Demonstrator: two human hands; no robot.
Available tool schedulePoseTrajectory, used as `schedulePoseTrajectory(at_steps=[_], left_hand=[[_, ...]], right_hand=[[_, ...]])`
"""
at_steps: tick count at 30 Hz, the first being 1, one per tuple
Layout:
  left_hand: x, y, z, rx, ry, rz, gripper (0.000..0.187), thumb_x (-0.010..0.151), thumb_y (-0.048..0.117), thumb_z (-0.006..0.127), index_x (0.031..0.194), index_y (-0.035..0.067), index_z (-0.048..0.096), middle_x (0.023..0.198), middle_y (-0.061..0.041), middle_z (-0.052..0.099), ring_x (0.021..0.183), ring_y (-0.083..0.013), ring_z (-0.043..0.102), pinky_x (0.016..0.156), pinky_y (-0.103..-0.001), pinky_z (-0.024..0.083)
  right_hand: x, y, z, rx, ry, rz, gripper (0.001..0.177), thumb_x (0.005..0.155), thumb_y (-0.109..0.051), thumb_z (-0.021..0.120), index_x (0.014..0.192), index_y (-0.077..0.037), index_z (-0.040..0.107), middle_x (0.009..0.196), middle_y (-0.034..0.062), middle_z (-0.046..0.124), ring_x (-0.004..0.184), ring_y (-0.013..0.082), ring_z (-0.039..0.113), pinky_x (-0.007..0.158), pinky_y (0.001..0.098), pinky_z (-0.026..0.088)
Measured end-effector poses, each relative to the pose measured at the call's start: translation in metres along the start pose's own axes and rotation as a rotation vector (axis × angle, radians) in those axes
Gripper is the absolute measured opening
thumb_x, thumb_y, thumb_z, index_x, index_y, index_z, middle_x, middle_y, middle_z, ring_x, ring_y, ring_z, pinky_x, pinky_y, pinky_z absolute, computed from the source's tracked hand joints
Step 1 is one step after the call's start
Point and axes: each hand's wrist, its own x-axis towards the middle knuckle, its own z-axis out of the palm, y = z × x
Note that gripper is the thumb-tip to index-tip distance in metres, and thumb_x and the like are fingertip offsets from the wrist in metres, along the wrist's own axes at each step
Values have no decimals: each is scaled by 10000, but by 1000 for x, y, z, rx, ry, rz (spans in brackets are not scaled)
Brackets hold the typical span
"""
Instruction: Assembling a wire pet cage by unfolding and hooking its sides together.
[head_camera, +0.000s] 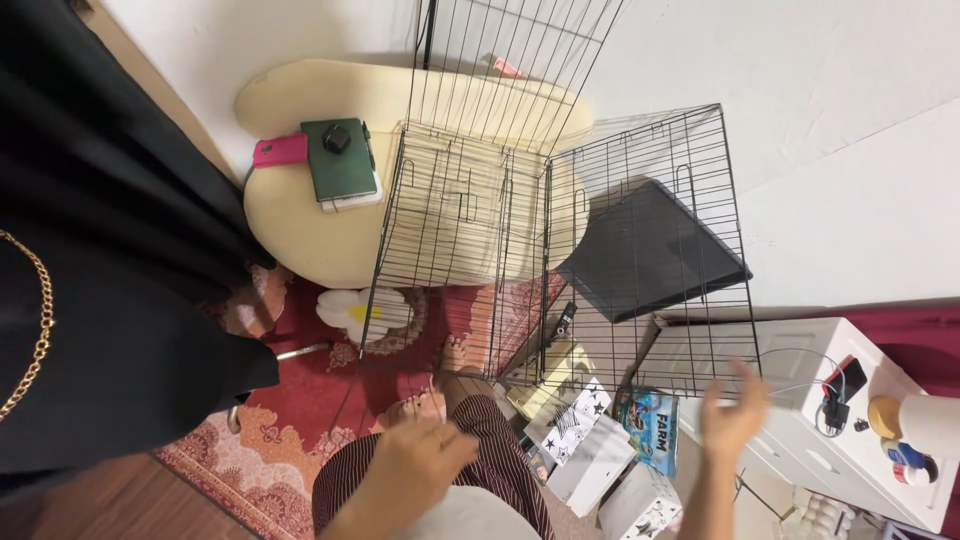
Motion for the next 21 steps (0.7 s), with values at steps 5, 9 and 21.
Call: schedulePoseTrajectory(at_steps=[5, 9, 21], left_hand=[[-59, -2, 22, -105, -312, -47, 146, 766, 244, 794, 804, 130, 710, 788, -20, 670, 761, -230, 700, 646, -393, 555], [-83, -7, 37, -288, -573, -111, 174, 807, 279, 810, 869, 135, 734, 840, -39, 696, 830, -268, 711, 697, -421, 563], [-84, -6, 46, -319, -672, -231, 152, 842, 309, 739, 893, 167, 722, 864, -17, 699, 872, -270, 723, 704, -435, 583]], right_hand=[[57, 100, -25, -265, 298, 1, 579, 871, -198, 783, 1388, 24, 647, 1275, 270, 619, 1195, 454, 528, 1043, 491, 410], [81, 178, 1, -52, -136, 355, 785, 887, -407, 814, 1447, 80, 560, 1193, 308, 625, 1127, 436, 567, 991, 518, 425], [97, 30, 13, 490, -697, 270, 469, 899, -191, 721, 1326, -18, 626, 972, 123, 732, 840, 170, 656, 678, 318, 533]])
